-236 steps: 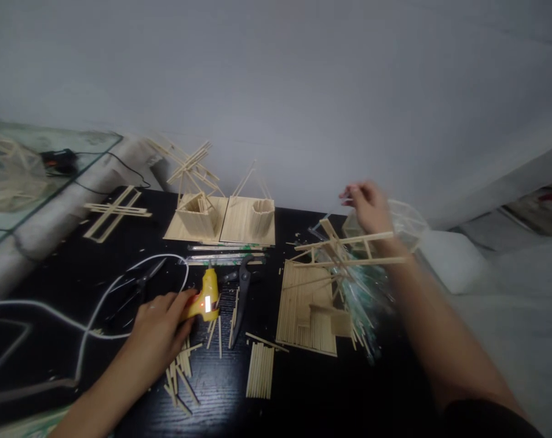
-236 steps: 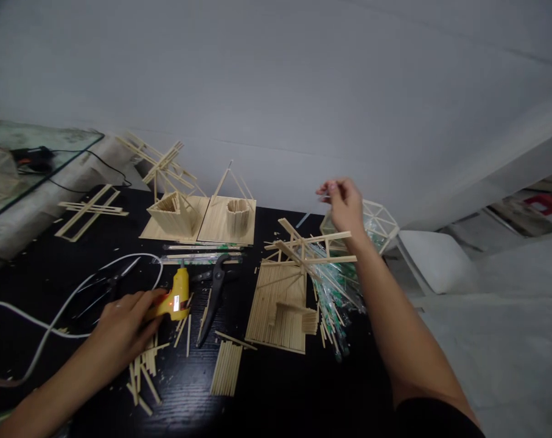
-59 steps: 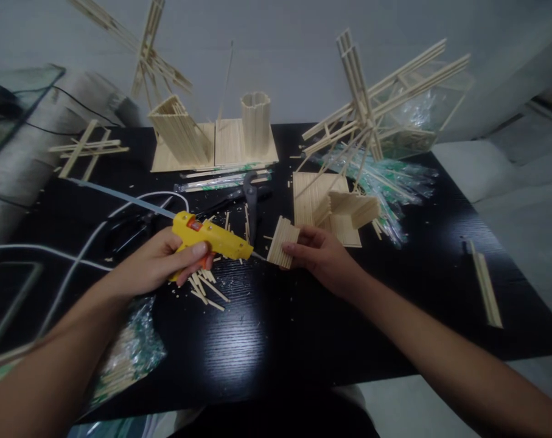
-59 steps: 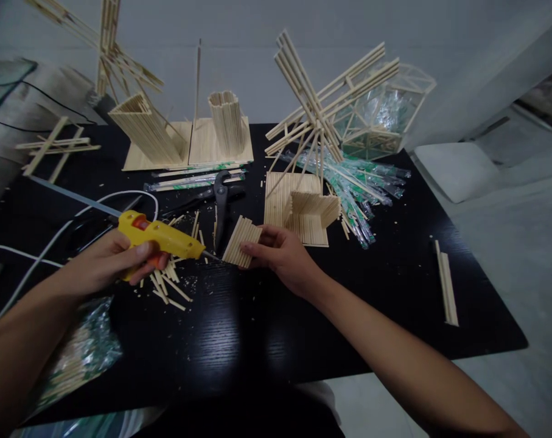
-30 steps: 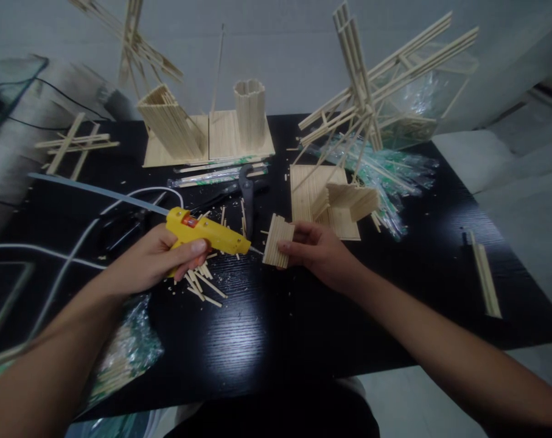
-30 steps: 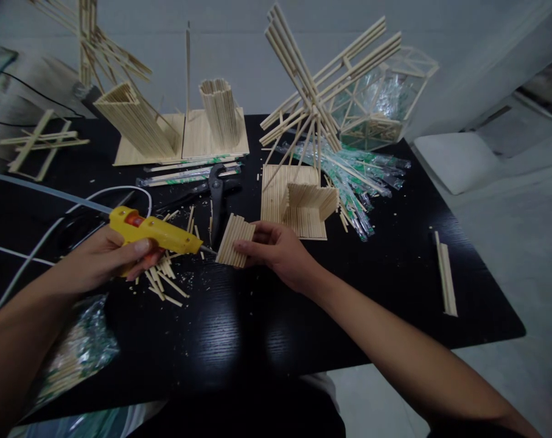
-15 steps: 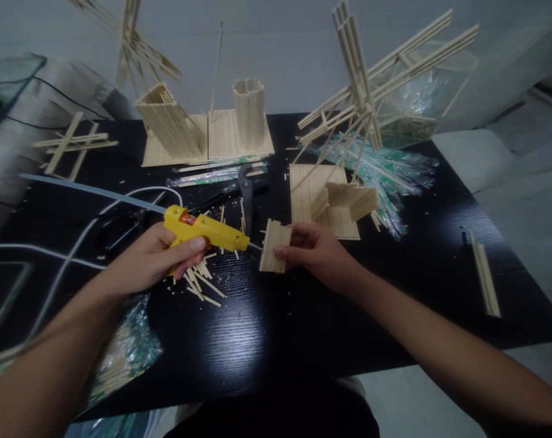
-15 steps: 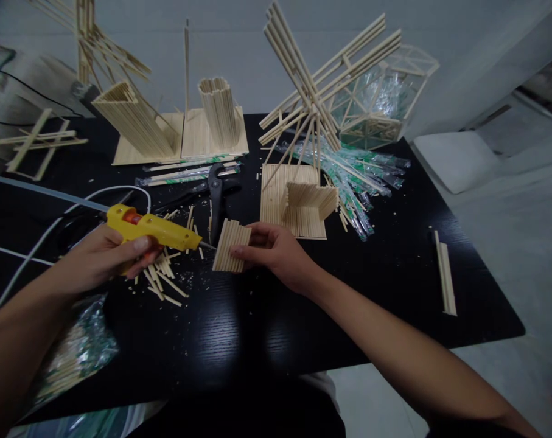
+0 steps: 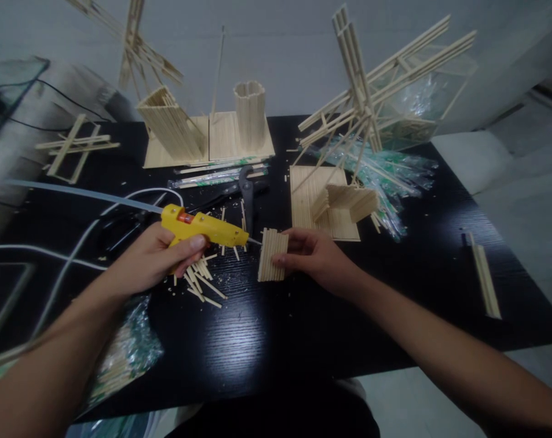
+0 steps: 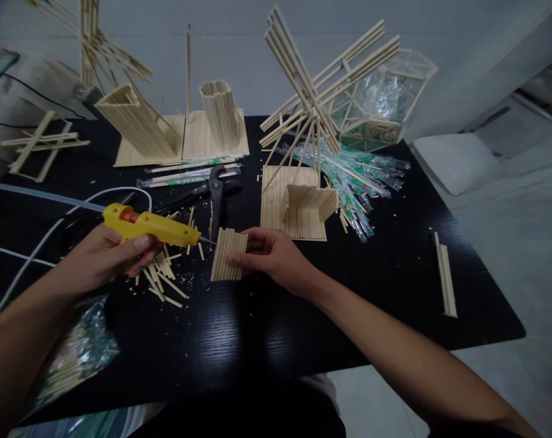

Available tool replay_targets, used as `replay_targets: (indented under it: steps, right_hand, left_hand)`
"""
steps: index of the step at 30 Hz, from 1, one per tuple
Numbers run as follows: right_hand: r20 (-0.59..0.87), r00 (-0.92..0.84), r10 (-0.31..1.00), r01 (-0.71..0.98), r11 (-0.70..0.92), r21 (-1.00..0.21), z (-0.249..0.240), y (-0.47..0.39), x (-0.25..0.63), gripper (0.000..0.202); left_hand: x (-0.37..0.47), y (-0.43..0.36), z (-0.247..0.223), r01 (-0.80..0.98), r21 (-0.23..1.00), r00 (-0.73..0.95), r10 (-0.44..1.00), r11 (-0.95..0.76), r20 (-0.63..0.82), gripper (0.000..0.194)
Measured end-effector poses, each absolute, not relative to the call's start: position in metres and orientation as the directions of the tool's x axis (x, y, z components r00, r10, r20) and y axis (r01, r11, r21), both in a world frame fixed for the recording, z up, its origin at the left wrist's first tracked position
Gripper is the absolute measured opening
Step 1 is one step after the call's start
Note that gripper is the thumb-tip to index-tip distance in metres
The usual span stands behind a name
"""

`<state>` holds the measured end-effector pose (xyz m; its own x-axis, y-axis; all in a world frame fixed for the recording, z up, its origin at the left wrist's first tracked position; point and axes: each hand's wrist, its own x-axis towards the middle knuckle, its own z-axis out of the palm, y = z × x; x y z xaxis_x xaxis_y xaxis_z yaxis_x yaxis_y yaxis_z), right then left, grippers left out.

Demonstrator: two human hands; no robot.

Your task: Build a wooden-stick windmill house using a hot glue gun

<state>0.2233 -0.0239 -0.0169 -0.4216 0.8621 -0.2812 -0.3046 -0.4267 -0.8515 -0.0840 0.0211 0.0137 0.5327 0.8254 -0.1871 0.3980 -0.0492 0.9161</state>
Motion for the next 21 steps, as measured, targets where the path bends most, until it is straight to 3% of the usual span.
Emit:
replay_targets:
  steps: [21]
  right_hand:
    - [-0.274,-0.468,0.84,-0.279,-0.435,-0.856,-0.0155,-0.0253,0.2232,0.029]
  left_hand:
    - [-0.0793,0.023,0.019,0.439,0.896,0.487,0.856,-0.067,-0.175,0.062]
